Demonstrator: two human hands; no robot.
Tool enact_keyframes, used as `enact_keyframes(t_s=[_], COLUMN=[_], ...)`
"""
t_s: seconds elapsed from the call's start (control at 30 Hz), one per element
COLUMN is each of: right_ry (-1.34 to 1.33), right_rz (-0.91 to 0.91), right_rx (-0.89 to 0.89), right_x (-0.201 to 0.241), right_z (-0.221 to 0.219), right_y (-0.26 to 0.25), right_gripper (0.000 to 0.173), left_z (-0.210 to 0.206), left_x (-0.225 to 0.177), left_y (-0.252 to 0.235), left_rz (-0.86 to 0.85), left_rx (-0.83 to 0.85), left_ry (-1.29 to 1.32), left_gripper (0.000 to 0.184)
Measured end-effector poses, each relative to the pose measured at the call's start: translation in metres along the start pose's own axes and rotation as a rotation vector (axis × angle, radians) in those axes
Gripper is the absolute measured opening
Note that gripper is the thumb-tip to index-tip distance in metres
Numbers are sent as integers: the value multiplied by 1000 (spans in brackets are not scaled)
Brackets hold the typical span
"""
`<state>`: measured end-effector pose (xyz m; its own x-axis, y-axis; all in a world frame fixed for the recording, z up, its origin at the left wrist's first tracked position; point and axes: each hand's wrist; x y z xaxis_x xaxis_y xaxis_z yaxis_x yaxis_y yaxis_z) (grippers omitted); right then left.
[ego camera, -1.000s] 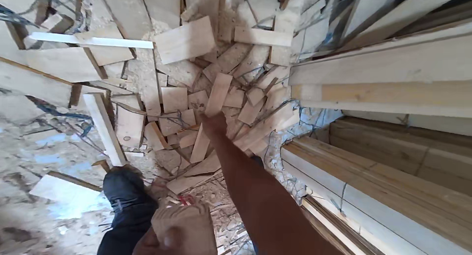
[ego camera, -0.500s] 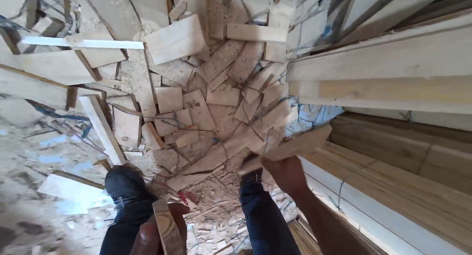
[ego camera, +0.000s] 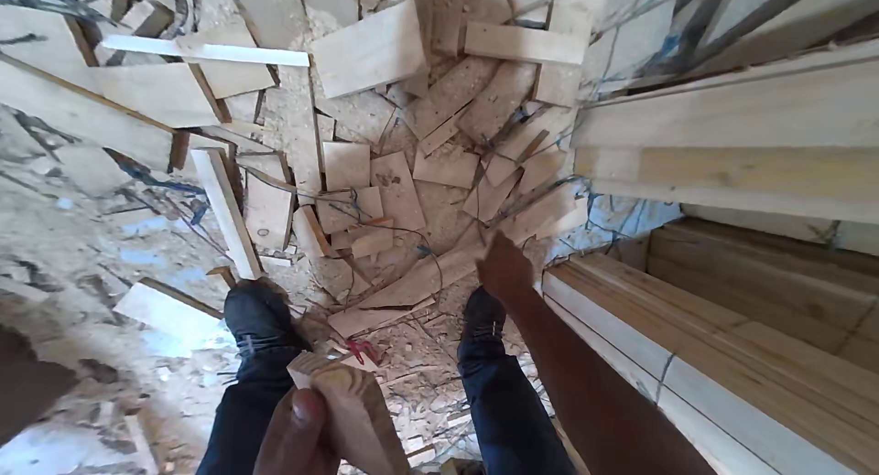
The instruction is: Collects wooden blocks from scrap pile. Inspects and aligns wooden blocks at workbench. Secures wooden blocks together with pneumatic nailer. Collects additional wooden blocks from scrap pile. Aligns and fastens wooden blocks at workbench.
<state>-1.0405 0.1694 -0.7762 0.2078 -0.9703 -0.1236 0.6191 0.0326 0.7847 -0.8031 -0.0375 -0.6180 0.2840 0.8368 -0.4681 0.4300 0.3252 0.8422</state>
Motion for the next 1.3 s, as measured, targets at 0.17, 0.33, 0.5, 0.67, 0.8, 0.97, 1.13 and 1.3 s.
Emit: enact_keyframes(t_s=[0.17,0.33,0.5,0.67,0.8,0.97,1.13,1.3], right_ry=[-663,-582,-275,-375,-491,-587,-659,-63], right_rz=[32,-97,154,108,305,716,600,213], right_rx=[-15,110,33,-64,170,498,99,-251], right_x=[117,170,154,95,67,76,86,104], right_z=[-17,-28,-18,39,83,113,93,35], right_y=[-64,-60,-7,85,176,226,116,-78], right_gripper=[44,57,41,37,54,46,37,62], left_z=[-8,2,4,3,9,13,30,25], left_x=[-6,-9,-13,-17,-15,-17,-22,-22], left_y=[3,1,-5,-2,0,7,-1,0], left_rz=[-78,-99,-157,-189,-160,-116,21,83], left_rx=[-84,-167,-199,-278,-231,-65,249,539], left_ry=[-19,-14,-77,-170,-166,-39,188,176], left_gripper=[35,46,47,53,69,79,60,43])
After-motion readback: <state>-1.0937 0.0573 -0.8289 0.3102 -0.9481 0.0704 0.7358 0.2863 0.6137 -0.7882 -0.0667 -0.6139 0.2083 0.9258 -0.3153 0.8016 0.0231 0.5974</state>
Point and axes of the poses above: each hand's wrist, its own y-axis away from the middle knuckle, its own z-axis out of the back of the hand, x = y × z, and after that the axes turned 8 degrees about -x, right-handed
